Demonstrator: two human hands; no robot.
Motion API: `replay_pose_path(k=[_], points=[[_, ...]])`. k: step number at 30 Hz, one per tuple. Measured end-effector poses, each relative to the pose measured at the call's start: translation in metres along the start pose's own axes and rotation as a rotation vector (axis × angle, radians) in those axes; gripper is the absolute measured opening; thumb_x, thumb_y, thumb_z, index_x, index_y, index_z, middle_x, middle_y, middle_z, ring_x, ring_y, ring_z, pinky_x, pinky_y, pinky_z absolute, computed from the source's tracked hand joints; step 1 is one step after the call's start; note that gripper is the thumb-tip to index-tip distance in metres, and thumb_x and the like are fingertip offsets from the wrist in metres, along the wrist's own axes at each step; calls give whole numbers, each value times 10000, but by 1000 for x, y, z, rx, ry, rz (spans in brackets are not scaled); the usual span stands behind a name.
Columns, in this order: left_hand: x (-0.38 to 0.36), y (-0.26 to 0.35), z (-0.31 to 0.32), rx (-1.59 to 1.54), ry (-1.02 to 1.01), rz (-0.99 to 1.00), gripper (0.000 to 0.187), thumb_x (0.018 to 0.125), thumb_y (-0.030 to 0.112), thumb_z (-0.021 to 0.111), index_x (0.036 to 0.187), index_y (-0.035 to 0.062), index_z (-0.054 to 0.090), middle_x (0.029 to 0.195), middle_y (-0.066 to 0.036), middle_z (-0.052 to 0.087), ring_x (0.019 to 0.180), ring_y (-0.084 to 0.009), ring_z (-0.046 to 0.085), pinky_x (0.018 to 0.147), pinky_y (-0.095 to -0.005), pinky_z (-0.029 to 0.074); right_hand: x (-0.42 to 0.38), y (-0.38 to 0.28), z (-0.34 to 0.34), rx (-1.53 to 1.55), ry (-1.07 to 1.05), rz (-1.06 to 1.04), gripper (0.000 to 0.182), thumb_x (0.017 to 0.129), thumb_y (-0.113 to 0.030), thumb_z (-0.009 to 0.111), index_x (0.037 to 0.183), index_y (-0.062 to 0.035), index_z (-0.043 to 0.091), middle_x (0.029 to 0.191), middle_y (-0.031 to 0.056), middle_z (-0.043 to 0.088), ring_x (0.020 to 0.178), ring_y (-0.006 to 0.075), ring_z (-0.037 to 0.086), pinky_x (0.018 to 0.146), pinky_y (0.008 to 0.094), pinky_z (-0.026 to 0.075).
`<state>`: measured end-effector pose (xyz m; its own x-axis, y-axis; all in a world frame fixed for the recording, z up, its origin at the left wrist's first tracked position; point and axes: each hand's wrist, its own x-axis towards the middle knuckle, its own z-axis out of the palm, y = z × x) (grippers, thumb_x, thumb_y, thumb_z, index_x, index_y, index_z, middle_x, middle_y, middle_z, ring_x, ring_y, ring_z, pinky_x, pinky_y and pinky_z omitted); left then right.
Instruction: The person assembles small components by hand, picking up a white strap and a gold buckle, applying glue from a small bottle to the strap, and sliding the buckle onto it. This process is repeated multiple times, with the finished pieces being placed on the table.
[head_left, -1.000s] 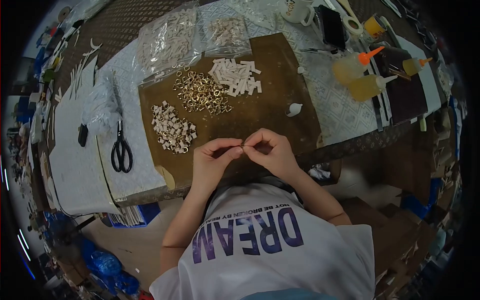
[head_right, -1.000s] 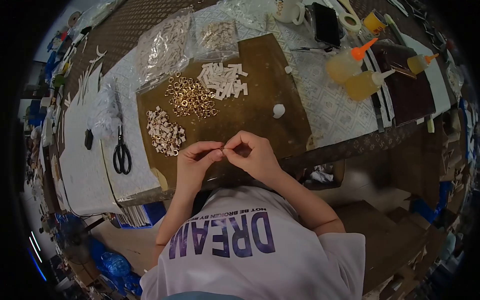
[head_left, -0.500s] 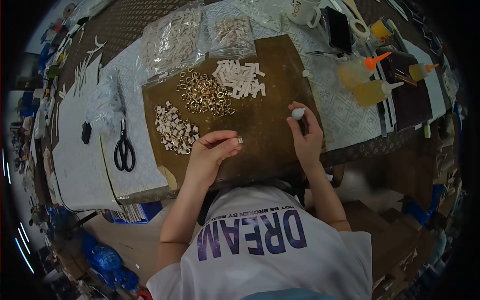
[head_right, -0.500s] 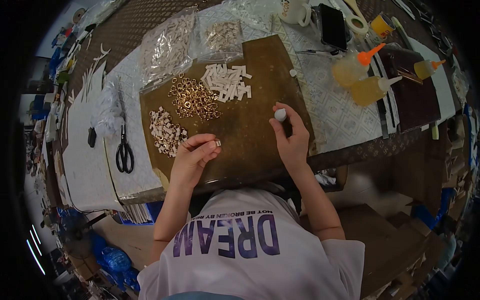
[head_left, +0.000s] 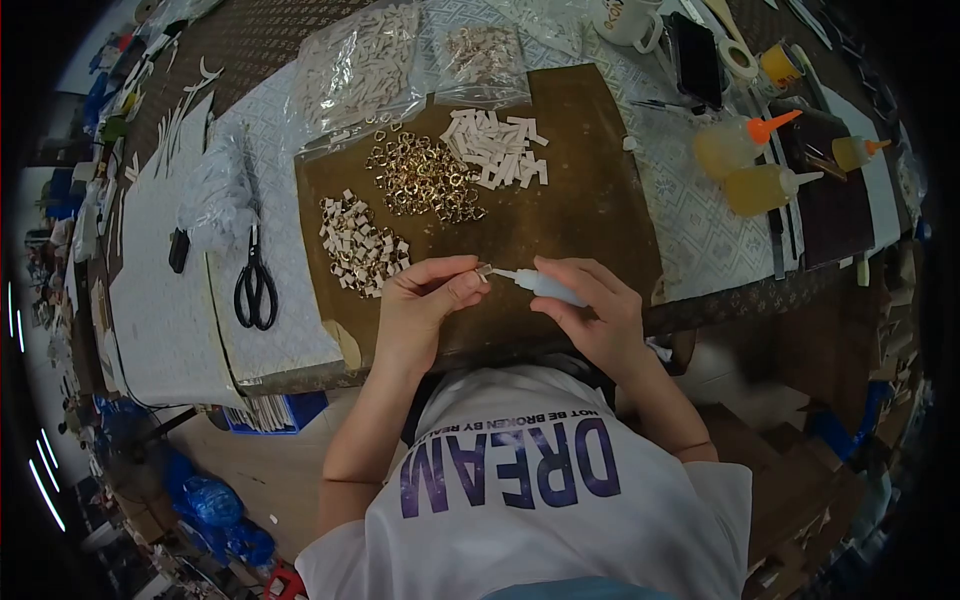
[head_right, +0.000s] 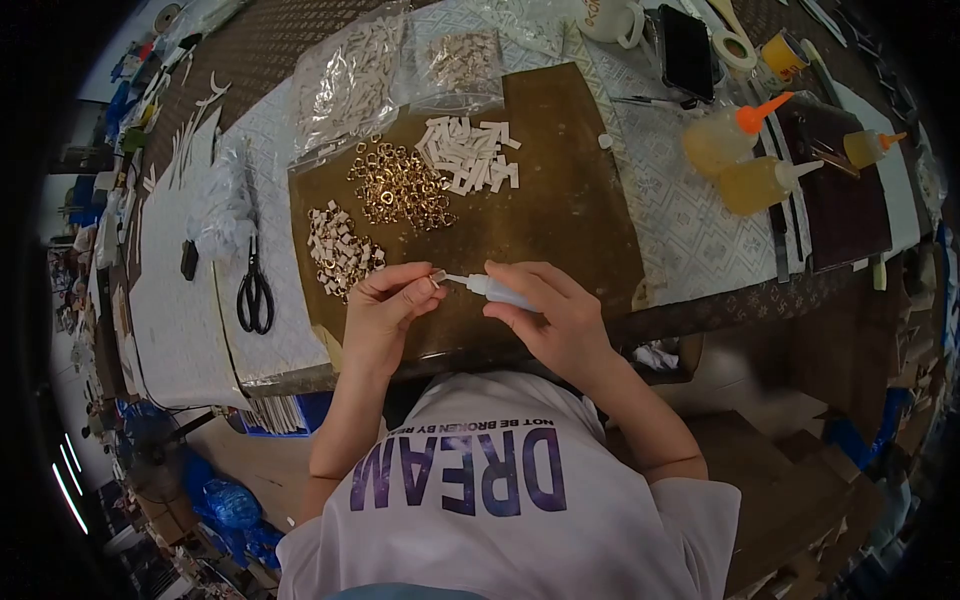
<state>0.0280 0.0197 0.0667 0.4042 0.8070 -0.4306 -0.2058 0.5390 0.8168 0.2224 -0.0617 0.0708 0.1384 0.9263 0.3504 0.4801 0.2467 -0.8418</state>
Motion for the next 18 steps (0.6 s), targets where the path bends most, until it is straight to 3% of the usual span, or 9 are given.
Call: replay_pose_path(k=[18], points=[[0,-12,-8,90,-49,74,169,795,-3,659,962,-25,652,871,-100,671,770,-145,645,698,-241,525,5,-16,-1,-170,-168,1,366,744,-64,697,1089,-33,577,904,104,581,780,254,588,650,322,491]])
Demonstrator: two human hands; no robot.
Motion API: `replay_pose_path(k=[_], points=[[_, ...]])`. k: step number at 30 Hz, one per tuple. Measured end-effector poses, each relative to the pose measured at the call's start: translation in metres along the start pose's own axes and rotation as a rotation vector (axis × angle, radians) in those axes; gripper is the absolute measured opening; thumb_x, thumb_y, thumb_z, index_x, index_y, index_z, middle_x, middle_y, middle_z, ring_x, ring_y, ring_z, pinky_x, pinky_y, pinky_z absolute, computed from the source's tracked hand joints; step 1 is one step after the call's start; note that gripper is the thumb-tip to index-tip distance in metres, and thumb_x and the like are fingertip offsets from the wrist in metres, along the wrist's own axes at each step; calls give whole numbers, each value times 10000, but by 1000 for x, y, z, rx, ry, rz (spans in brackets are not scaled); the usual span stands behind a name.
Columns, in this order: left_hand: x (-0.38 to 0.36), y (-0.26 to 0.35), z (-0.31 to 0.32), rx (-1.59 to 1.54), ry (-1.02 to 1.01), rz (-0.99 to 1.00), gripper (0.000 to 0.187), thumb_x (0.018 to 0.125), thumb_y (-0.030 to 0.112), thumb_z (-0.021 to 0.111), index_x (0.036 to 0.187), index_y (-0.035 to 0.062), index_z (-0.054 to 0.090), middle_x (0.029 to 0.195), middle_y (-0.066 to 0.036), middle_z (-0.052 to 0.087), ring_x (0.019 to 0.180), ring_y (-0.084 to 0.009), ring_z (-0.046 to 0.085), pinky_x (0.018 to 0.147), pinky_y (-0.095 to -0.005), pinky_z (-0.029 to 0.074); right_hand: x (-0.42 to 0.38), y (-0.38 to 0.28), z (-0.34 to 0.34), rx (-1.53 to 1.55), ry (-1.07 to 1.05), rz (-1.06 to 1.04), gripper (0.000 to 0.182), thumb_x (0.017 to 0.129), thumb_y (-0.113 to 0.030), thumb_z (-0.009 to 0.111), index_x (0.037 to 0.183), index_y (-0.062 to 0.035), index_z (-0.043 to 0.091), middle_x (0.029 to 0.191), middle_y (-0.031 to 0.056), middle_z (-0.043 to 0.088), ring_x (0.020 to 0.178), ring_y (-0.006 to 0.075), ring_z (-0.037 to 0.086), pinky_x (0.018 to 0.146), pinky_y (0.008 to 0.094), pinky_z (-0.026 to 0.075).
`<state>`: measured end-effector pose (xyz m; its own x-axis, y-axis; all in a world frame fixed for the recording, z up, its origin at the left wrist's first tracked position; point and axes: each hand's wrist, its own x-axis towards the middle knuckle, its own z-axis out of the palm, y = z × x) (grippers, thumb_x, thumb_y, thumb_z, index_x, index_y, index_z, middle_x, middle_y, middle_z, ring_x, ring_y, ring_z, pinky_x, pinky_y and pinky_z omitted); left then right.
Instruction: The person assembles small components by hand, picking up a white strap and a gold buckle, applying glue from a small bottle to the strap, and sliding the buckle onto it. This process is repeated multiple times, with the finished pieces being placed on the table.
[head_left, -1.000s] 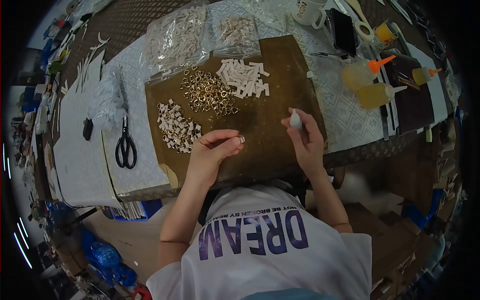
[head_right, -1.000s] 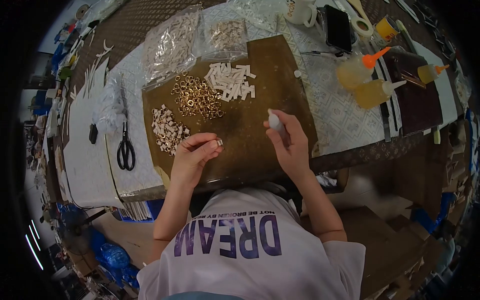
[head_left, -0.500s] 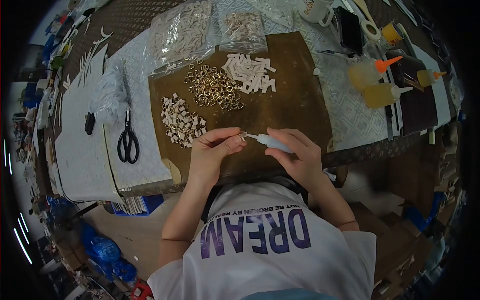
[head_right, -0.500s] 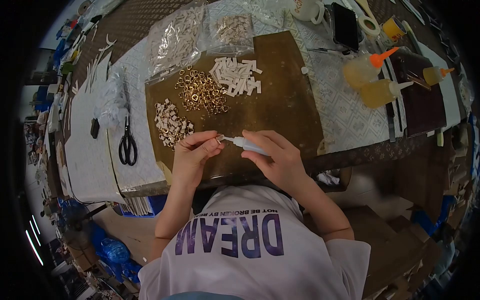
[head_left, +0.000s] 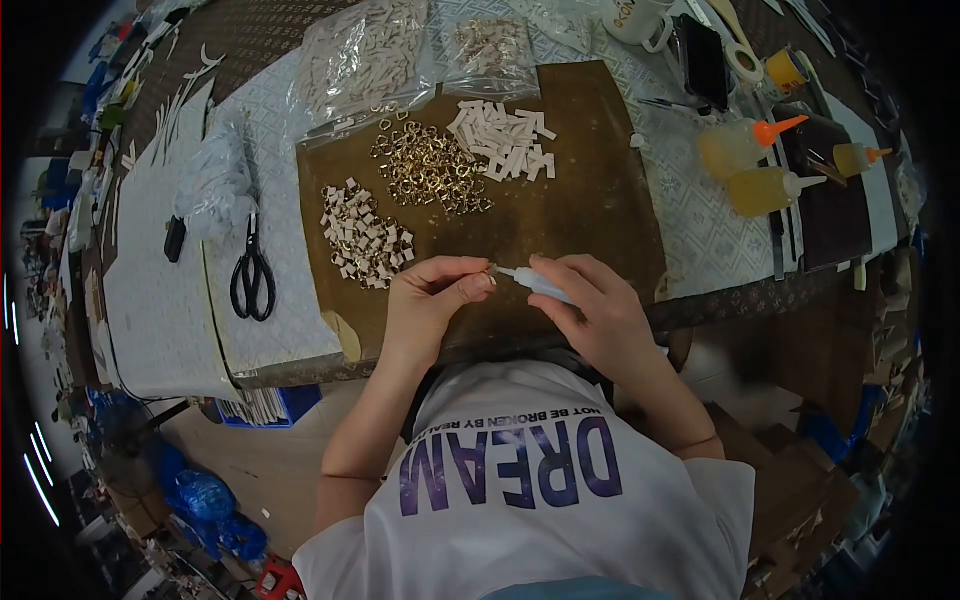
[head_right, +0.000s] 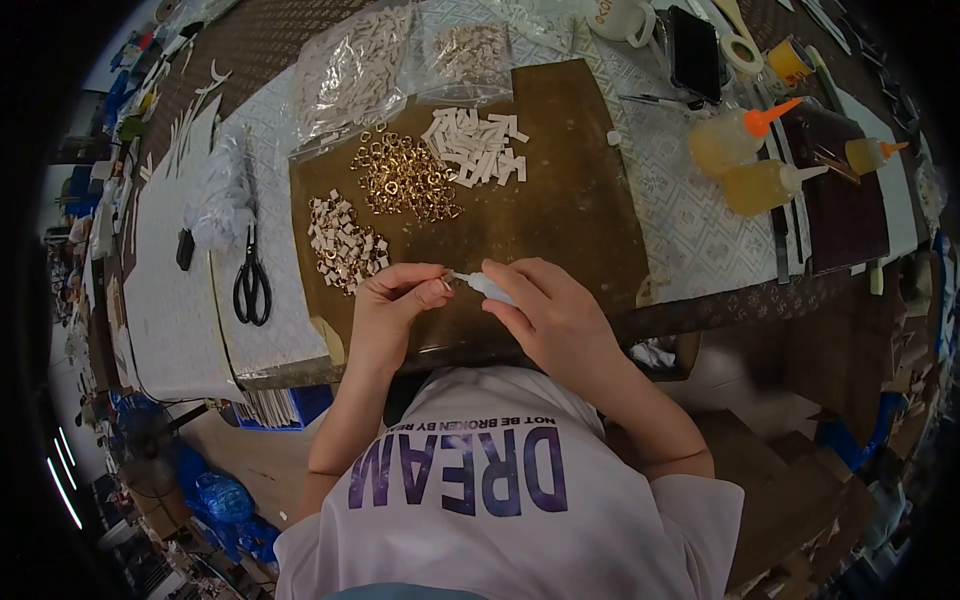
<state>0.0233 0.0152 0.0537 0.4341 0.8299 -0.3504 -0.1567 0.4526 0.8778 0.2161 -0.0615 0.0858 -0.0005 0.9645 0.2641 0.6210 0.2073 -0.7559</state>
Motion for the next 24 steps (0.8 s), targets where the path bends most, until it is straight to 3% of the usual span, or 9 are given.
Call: replay_pose_path(k=[5,14,20,24], points=[[0,-5,-5,-49,-2,-8,162,799,1,656,959,-20,651,865,-95,670,768,-145,646,698,-242,522,7,-13,-4,-138,-57,-37,368,748,-85,699,1095,-45,582,912,97,582,799,256,585,669,318,486],[-4,-6,-6,-127,13,-71,158,802,14,659,958,-9,653,866,-93,670,778,-146,645,711,-245,523,2,-4,4,-13,-46,37,337,750,-68,692,1070,-38,591,920,97,586,784,250,588,648,313,491],[-3,-16,-8,-138,12,-92,178,805,19,658,980,-13,642,900,-104,666,798,-155,648,727,-246,527,4,-8,2,-158,-54,-58,322,758,-71,688,1066,-47,595,917,100,583,777,257,590,645,328,492],[-3,-12,-11,-370,42,-194,204,818,22,645,1018,-11,625,934,-111,662,826,-173,654,740,-251,540,7,-2,2,97,-79,117,338,775,-67,678,1092,-16,573,941,95,587,818,210,592,710,302,481]])
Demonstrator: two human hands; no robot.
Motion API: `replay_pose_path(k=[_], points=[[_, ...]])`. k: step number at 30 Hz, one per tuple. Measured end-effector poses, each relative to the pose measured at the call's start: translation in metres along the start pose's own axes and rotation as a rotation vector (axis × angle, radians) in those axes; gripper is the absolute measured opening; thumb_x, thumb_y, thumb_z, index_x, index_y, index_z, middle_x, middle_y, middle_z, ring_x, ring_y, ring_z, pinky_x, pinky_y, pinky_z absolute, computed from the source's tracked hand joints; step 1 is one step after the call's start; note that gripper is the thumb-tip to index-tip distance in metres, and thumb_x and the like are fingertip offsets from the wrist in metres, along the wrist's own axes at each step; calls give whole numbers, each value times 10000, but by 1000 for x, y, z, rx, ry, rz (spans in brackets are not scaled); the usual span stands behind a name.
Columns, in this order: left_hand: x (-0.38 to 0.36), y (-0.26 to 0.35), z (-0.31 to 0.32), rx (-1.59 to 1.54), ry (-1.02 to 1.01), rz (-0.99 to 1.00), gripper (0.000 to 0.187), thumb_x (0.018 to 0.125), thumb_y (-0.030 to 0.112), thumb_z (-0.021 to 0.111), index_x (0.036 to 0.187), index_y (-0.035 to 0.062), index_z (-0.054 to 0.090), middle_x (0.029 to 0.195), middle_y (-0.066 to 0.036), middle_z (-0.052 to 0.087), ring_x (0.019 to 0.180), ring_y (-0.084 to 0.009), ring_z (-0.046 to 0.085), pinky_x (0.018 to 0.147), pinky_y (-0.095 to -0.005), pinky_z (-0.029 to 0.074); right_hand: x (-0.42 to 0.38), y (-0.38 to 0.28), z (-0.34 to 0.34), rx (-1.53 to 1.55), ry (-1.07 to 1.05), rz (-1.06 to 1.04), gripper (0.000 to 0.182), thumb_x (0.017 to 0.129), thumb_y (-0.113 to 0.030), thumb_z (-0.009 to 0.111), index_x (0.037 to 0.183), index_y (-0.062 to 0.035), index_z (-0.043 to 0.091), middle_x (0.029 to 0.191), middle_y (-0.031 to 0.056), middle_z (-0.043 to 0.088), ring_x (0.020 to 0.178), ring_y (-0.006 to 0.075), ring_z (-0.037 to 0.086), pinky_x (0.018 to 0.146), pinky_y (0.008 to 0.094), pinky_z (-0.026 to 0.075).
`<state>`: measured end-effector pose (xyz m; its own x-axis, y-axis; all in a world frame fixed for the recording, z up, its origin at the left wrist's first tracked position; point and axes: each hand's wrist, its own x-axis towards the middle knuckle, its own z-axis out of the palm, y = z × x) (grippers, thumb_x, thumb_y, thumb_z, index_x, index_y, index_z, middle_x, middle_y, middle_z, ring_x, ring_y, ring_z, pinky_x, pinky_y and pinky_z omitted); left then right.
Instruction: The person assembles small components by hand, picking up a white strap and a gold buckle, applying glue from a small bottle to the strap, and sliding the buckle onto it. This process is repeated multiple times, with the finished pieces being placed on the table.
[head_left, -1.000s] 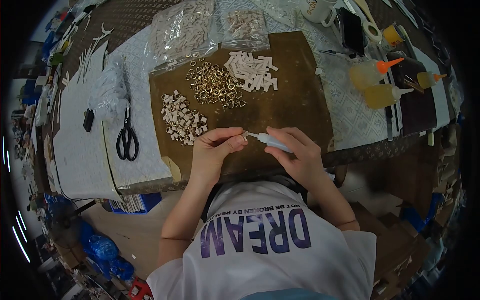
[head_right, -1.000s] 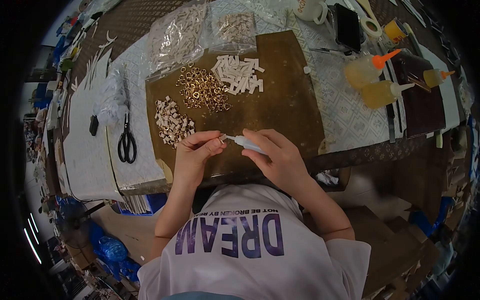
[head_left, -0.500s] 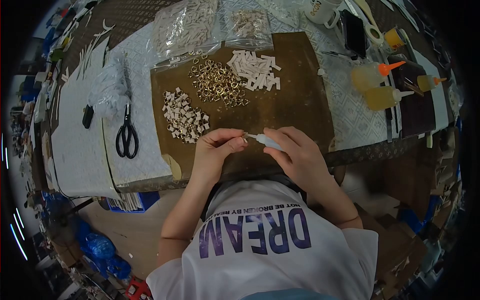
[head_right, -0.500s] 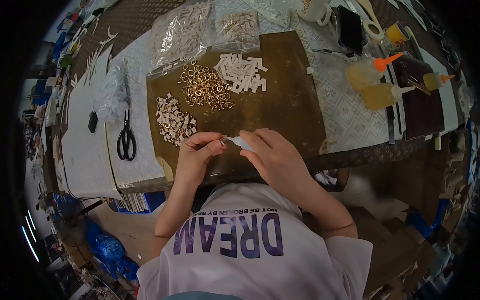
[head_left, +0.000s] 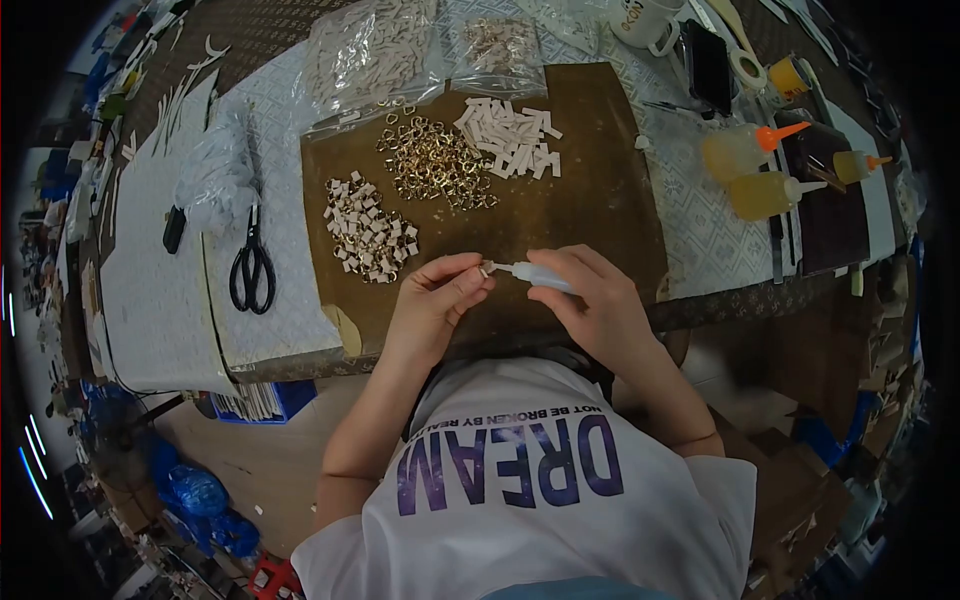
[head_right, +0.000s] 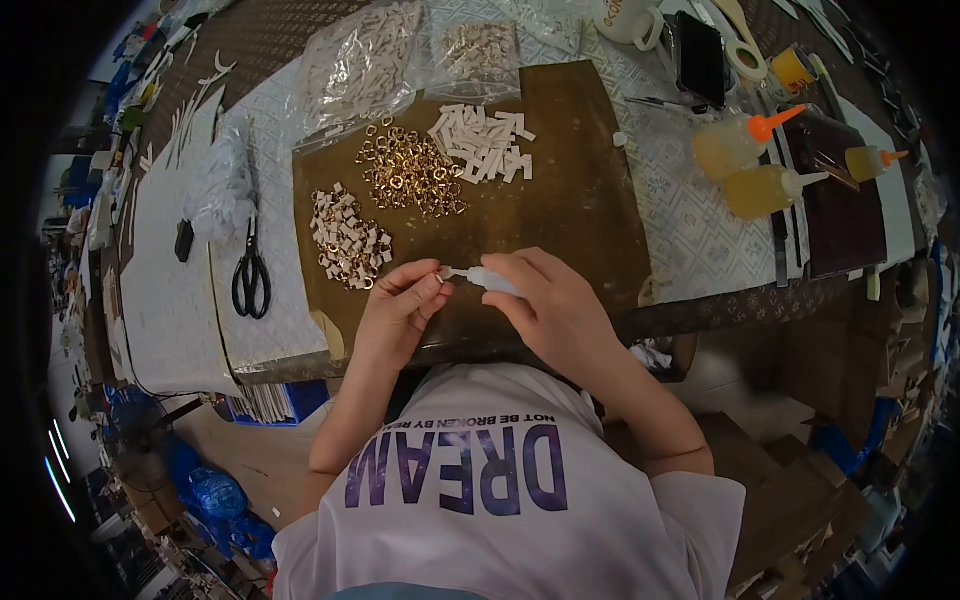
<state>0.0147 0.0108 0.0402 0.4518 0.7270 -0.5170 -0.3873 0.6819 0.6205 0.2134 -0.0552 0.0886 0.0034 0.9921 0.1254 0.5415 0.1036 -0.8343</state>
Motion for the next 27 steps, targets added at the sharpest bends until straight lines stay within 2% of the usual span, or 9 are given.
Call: replay_pose_path(k=[2,5,8,14,17,23,27], points=[[-2,4,1,-57,-4,-21,208,823,23,640,1028,-9,621,937,-111,661,835,-176,655,741,-248,544,2,3,-1,214,-26,133,354,794,-64,665,1121,8,547,948,91,590,853,174,583,755,283,477],[-4,8,1,-80,-2,-25,206,827,21,635,1031,-5,621,938,-110,661,837,-174,656,735,-241,548,-4,20,3,611,56,284,315,834,-63,643,1126,13,550,1016,61,590,910,103,557,796,247,456],[-6,10,2,-67,-10,-18,205,826,19,637,1029,-3,622,935,-109,662,829,-171,656,731,-238,548,-7,33,0,835,87,361,328,857,-115,625,1155,-8,541,1043,56,608,870,103,570,758,219,447],[-6,10,5,40,8,14,214,802,35,671,1009,0,626,911,-102,668,803,-161,659,724,-242,545,-9,41,1,821,216,327,345,884,-142,597,1188,-10,503,1055,82,608,873,97,567,777,222,439],[-7,11,8,100,20,34,213,791,43,686,993,3,628,901,-96,669,790,-151,656,712,-238,539,-9,40,-3,882,220,372,321,874,-81,607,1166,10,510,1067,74,570,994,115,529,861,239,428],[-5,11,6,148,25,37,205,790,29,680,986,3,627,899,-92,665,770,-150,650,699,-237,531,-7,46,0,845,271,355,337,878,-72,595,1185,15,488,1090,79,560,1009,130,537,890,256,430],[-4,11,5,164,32,29,200,792,22,674,986,3,625,896,-89,663,767,-155,648,700,-242,528,-6,53,0,933,293,343,355,886,-64,576,1212,14,459,1101,90,560,1019,139,542,930,266,413]])
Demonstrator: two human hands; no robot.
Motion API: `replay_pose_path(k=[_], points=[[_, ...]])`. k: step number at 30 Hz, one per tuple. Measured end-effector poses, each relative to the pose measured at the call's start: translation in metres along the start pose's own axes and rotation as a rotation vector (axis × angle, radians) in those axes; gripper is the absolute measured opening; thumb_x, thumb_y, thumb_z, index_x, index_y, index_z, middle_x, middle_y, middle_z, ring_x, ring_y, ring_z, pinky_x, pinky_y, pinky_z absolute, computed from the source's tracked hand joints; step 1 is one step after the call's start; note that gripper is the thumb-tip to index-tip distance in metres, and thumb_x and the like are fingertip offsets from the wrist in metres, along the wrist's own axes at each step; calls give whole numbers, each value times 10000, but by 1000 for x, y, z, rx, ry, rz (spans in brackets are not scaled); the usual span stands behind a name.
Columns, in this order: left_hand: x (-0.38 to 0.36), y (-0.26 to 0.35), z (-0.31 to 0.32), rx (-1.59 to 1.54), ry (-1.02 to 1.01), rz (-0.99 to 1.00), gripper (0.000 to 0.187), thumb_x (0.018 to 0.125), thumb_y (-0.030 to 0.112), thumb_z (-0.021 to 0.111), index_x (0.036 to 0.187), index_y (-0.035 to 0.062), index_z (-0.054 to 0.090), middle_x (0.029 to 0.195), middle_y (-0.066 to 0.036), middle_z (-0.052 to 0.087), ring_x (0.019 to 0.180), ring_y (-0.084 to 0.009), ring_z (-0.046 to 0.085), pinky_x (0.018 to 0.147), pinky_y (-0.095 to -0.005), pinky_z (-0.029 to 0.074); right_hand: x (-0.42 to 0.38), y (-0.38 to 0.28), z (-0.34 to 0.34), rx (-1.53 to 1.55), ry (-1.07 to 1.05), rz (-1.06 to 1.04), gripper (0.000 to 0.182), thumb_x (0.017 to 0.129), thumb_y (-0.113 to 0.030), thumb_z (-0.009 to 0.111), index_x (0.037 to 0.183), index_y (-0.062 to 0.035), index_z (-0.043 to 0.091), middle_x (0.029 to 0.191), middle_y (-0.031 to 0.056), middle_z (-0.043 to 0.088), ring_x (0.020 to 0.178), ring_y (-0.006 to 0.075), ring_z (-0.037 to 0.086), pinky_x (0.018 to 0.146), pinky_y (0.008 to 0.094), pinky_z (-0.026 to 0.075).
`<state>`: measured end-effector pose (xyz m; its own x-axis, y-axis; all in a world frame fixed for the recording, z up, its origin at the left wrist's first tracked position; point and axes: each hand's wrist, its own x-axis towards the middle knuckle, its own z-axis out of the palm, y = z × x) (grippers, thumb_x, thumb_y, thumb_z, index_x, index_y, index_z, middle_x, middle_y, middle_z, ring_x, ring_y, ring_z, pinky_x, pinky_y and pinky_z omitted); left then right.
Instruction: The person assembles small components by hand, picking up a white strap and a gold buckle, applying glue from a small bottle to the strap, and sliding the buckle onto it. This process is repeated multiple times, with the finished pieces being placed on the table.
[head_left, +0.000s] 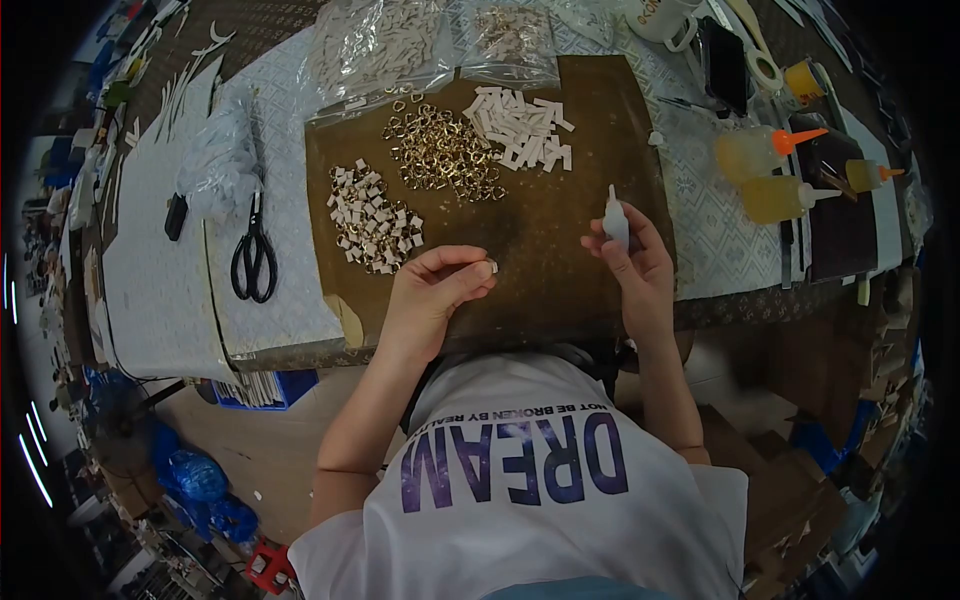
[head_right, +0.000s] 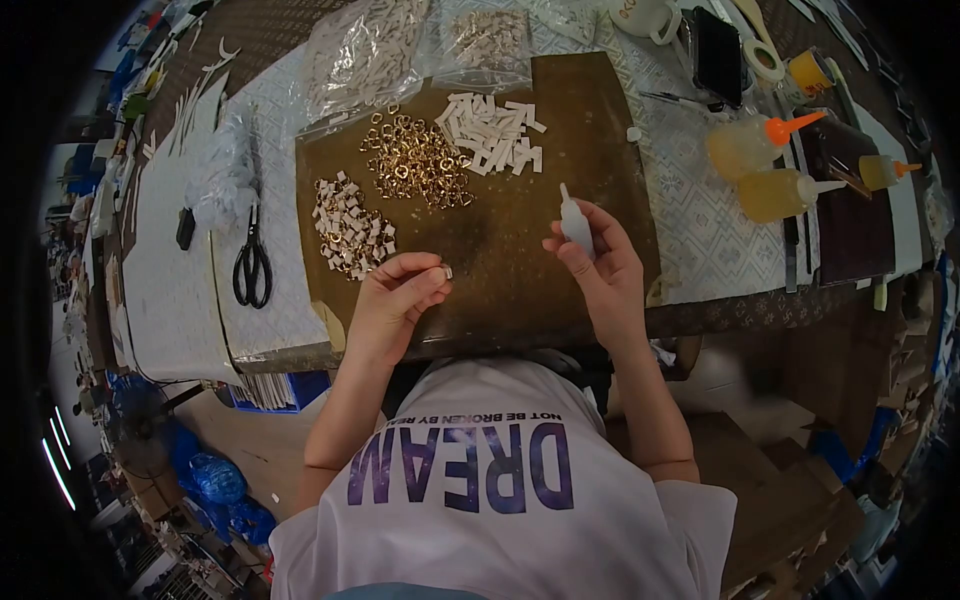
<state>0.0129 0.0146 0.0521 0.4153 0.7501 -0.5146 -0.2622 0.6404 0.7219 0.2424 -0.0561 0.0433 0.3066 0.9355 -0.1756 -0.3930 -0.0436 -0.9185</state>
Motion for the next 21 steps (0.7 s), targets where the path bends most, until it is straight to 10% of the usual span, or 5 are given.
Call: replay_pose_path(k=[21], points=[[0,-6,-2,32,-44,6,235,824,28,641,889,123,436,954,-95,633,759,-127,617,689,-243,503,24,17,-34,-706,261,-387,336,852,-66,612,1124,-18,420,1169,111,519,1014,181,491,890,272,381]])
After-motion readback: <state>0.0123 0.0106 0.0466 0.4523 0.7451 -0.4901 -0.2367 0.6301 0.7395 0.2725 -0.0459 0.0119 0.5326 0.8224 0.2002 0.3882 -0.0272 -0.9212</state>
